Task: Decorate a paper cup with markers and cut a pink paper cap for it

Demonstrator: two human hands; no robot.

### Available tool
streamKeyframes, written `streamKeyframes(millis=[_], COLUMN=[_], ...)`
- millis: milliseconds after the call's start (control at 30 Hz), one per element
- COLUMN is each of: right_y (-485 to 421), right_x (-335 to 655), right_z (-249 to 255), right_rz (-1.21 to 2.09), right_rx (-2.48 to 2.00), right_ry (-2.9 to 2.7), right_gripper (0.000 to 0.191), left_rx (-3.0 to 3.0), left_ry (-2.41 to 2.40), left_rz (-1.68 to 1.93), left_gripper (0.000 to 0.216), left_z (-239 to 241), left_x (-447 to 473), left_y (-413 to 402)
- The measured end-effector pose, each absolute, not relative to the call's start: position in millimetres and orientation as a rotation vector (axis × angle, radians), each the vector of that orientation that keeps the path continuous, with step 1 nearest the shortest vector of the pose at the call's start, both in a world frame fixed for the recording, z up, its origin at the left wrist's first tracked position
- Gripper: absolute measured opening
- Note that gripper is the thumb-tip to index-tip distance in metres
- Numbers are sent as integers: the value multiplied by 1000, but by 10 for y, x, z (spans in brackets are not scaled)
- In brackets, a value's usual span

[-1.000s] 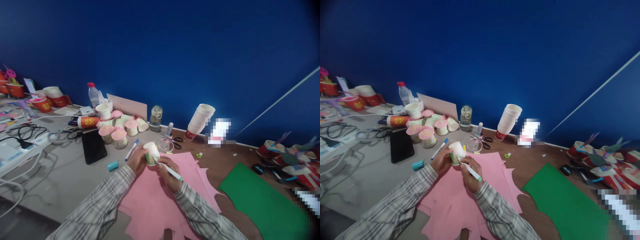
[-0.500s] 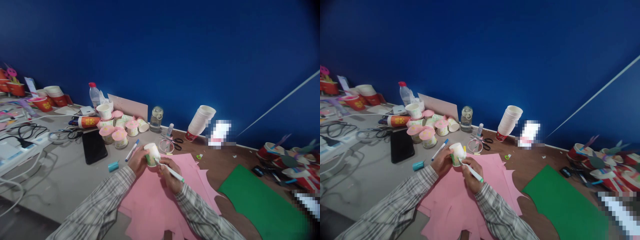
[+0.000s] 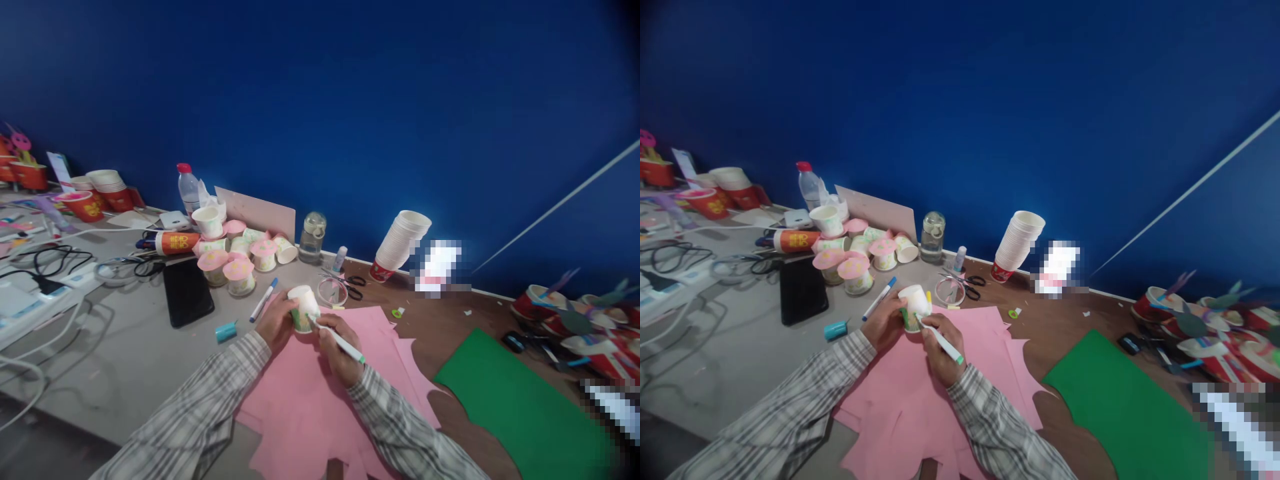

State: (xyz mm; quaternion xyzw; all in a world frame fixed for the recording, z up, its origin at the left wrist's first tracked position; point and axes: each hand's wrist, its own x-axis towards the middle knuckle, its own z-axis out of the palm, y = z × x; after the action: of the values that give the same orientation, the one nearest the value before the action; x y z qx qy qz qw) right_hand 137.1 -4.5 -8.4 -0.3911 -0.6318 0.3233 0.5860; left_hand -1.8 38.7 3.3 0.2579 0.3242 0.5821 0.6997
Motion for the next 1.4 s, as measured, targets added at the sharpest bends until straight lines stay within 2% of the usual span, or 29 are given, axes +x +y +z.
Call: streamKeyframes(millis=[467, 833, 1400], right_y=[-54, -30, -28], right_x=[1368, 1387, 1387], right_z=[-79, -122, -170], right_rz=[752, 606, 633], right_rx=[-944, -886, -950], right_ry=[-1472, -1554, -1571], right_gripper=[14, 14, 14], left_rx=[581, 611, 610], left_ry=[710, 674, 717], left_rz=[1300, 1282, 1283], left_gripper=[37, 36, 41], left_z=[-8, -18, 5], left_x=[-16, -24, -19], left_y=[404, 400, 395])
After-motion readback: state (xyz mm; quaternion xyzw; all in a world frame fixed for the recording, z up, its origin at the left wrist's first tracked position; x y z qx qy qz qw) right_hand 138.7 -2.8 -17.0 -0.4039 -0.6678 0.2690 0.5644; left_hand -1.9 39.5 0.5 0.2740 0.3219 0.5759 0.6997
